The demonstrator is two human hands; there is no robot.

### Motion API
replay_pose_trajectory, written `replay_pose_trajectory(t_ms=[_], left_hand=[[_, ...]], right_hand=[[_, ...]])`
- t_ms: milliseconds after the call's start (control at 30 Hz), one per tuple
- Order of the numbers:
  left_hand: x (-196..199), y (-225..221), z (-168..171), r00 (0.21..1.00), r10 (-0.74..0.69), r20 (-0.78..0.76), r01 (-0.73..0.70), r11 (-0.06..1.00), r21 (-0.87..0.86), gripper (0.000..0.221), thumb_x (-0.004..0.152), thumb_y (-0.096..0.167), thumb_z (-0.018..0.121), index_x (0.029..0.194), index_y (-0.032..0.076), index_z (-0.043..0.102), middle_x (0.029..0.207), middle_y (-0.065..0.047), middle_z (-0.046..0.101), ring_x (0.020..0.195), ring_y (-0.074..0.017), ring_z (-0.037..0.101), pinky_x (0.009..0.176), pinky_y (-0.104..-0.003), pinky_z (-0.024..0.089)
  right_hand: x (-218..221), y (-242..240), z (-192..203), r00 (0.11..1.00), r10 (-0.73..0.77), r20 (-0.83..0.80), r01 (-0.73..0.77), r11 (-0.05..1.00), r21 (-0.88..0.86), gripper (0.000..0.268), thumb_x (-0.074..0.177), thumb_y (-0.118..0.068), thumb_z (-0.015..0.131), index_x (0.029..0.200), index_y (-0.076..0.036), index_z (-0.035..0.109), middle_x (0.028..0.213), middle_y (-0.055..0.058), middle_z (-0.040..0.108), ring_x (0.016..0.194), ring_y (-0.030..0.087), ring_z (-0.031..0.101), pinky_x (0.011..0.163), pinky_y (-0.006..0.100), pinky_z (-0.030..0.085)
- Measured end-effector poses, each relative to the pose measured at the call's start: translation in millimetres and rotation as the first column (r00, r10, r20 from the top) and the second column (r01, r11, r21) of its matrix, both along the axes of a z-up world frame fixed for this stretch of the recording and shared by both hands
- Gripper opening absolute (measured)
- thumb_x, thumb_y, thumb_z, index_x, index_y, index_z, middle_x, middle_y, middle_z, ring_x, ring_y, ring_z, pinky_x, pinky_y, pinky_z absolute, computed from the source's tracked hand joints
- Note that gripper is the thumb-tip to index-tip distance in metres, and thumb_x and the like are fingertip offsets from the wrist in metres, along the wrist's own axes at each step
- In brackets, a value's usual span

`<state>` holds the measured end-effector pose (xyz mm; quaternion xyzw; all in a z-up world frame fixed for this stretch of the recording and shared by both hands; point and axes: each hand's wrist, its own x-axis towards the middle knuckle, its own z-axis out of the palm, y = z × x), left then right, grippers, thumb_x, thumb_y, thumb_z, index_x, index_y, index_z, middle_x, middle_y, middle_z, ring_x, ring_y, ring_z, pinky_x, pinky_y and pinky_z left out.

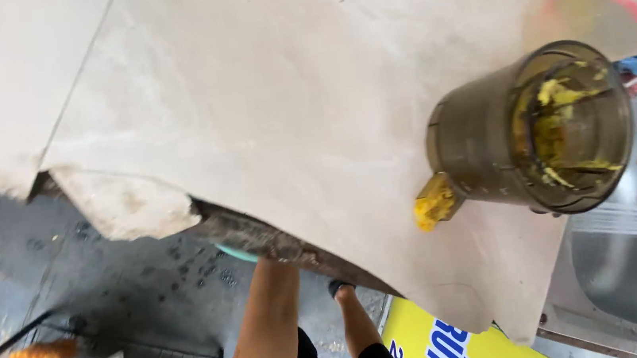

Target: Washing and scrubbing various components of a disassembled juicer in a sink.

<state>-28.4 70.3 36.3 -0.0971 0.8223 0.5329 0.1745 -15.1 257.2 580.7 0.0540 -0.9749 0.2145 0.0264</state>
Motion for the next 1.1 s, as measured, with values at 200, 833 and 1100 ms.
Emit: replay_pose_trajectory(t_ms=[200,833,1100], left_hand=[[29.5,-4.2,4.0,1.000,-0.018,-0.026,0.020,0.998,0.060,0.055,0.088,0.044,0.066,0.130,0.008,0.070,0.129,-0.015,0.072,0.119,-0.0338,0.067,0.103,-0.041,0.054],[189.9,-155.8,-11.1,0.987,0.160,-0.010,-0.158,0.981,0.114,0.050,0.104,0.041,0.047,0.133,0.005,0.065,0.134,-0.015,0.073,0.123,-0.0346,0.065,0.108,-0.045,0.051],[271.7,-162.8,247.9,0.991,0.131,0.016,-0.125,0.892,0.434,0.046,0.092,0.028,0.076,0.127,0.000,0.069,0.117,-0.016,0.077,0.107,-0.0255,0.071,0.092,-0.037,0.058]], right_hand=[[1.5,-84.1,26.4,0.998,-0.038,0.053,0.051,0.961,-0.273,0.034,0.104,-0.020,0.067,0.132,0.000,0.065,0.088,-0.001,0.063,0.071,0.001,0.053,0.061,0.020,0.043],[7.2,-103.4,96.4,0.997,-0.065,0.045,0.079,0.842,-0.534,0.016,0.099,-0.005,0.072,0.112,0.003,0.074,0.075,0.000,0.065,0.059,0.005,0.053,0.051,0.021,0.038],[64.8,59.3,107.6,0.948,-0.292,0.129,0.280,0.568,-0.774,0.016,0.099,-0.001,0.070,0.115,0.002,0.072,0.084,0.000,0.066,0.062,0.004,0.050,0.051,0.021,0.033]])
